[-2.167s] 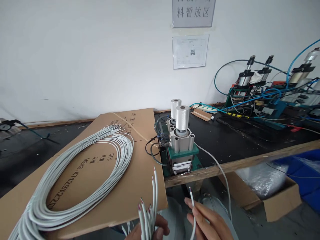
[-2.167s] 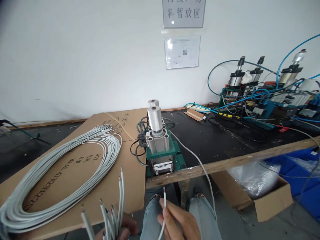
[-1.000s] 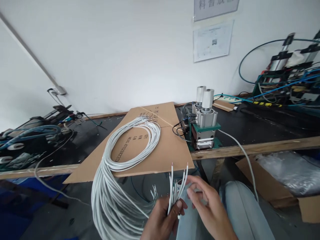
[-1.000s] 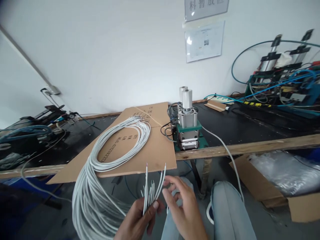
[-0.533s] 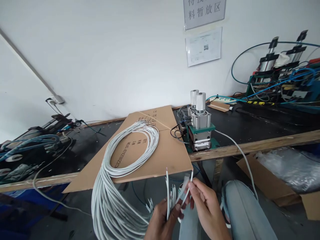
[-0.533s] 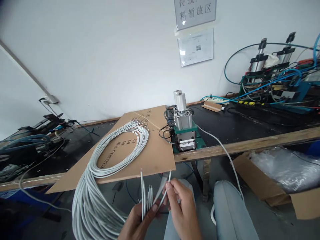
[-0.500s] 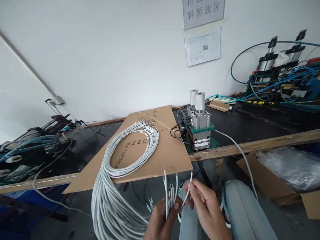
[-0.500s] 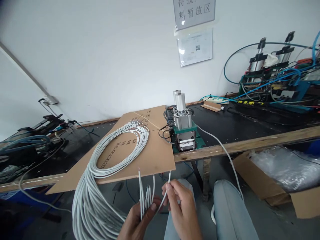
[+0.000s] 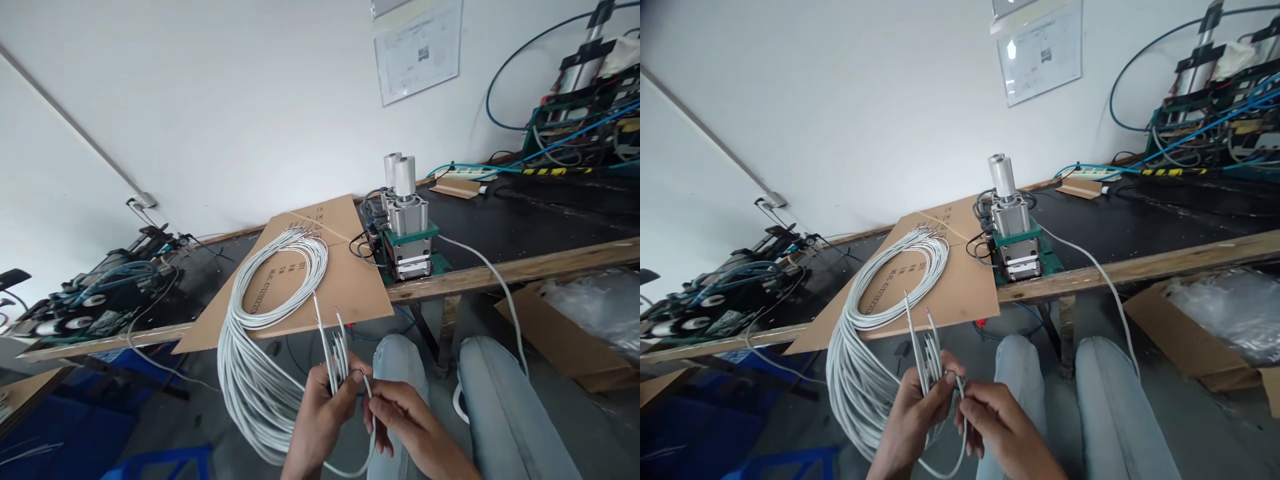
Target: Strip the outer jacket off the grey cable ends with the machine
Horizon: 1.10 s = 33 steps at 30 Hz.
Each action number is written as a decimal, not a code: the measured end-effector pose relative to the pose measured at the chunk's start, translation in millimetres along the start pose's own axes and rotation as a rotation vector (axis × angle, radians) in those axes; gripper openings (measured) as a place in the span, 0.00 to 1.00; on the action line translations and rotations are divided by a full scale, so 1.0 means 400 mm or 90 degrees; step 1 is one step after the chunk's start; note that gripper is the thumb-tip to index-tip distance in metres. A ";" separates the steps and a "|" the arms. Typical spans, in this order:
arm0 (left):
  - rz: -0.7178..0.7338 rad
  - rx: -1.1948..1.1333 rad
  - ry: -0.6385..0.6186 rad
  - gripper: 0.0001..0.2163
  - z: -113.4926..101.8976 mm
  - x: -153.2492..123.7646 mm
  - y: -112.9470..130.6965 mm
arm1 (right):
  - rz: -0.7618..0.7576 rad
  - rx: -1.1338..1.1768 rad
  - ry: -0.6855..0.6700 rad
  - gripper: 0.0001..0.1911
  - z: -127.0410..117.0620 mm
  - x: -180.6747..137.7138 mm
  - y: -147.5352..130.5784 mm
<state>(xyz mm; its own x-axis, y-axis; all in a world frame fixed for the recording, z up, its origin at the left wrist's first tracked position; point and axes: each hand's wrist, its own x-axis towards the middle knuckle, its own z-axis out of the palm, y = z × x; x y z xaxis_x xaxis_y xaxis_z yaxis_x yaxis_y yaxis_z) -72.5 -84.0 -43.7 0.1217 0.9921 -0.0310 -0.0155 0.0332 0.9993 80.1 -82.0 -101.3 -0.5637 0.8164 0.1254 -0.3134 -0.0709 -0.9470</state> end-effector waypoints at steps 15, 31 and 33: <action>0.024 0.068 -0.003 0.13 0.003 -0.031 0.012 | -0.023 -0.037 0.069 0.23 0.028 -0.027 -0.040; 0.090 0.206 -0.006 0.07 0.024 -0.019 0.035 | -0.079 -0.253 0.088 0.21 0.012 -0.031 -0.064; 0.095 0.206 -0.005 0.07 0.025 -0.017 0.035 | -0.093 -0.253 0.086 0.20 0.004 -0.033 -0.065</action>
<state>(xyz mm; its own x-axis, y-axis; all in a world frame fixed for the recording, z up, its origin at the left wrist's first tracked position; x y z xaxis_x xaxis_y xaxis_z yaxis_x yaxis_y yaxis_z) -63.7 -91.6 -29.3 0.1497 0.9820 0.1149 0.2817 -0.1537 0.9471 94.3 -91.9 -77.7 -0.4225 0.8709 0.2511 -0.0498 0.2543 -0.9658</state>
